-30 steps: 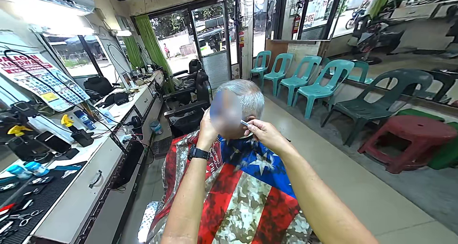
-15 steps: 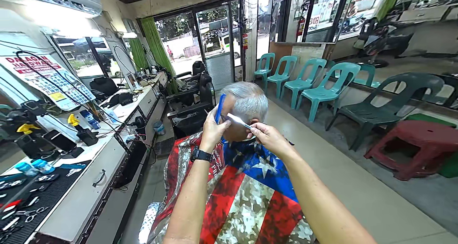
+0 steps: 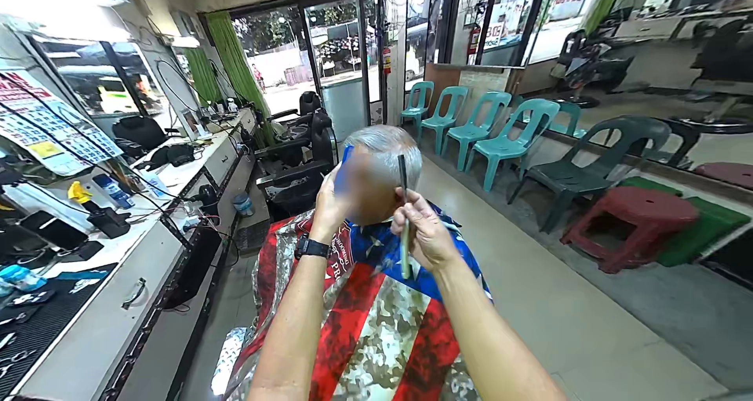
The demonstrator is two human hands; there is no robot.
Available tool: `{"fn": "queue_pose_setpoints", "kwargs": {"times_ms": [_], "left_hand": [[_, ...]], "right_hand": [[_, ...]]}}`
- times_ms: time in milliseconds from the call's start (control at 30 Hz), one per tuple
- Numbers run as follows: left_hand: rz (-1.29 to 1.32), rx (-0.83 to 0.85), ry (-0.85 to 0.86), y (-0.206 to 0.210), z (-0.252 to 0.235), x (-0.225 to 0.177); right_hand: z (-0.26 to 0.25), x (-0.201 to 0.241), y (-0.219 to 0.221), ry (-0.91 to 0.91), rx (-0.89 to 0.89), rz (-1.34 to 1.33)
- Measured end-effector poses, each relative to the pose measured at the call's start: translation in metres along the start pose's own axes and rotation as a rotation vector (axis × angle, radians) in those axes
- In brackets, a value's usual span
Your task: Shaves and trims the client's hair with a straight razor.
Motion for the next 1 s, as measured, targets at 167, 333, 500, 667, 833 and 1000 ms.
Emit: {"fn": "queue_pose_setpoints", "kwargs": {"times_ms": [167, 333, 500, 667, 833, 1000], "left_hand": [[-0.008, -0.023, -0.019, 0.003, -0.018, 0.004], [-0.013, -0.025, 0.014, 0.003, -0.017, 0.002], [-0.028, -0.037, 0.034, 0.005, -0.016, 0.0], [-0.048, -0.05, 0.04, 0.006, -0.017, 0.0], [-0.058, -0.045, 0.02, 0.005, -0.019, 0.001], [-0.067, -0.044, 0.028, 0.005, -0.02, 0.001]], "right_hand": [[0.016, -0.046, 0.012, 0.233, -0.097, 0.074], [0.006, -0.059, 0.012, 0.284, -0.16, 0.141], [-0.003, -0.065, 0.009, 0.261, -0.175, 0.109], [-0.007, -0.066, 0.007, 0.248, -0.205, 0.073], [-0.009, -0.067, 0.008, 0.246, -0.222, 0.061], [-0.008, -0.065, 0.006, 0.244, -0.249, 0.045]]}}
Point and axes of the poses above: each hand's wrist, its own z-axis away from the middle knuckle, its own y-axis out of the palm, x = y × z, the point moved 4 cm from there along -z, towards the middle knuckle, and after that the axes turned 7 degrees about -y, right-handed, at the moved point
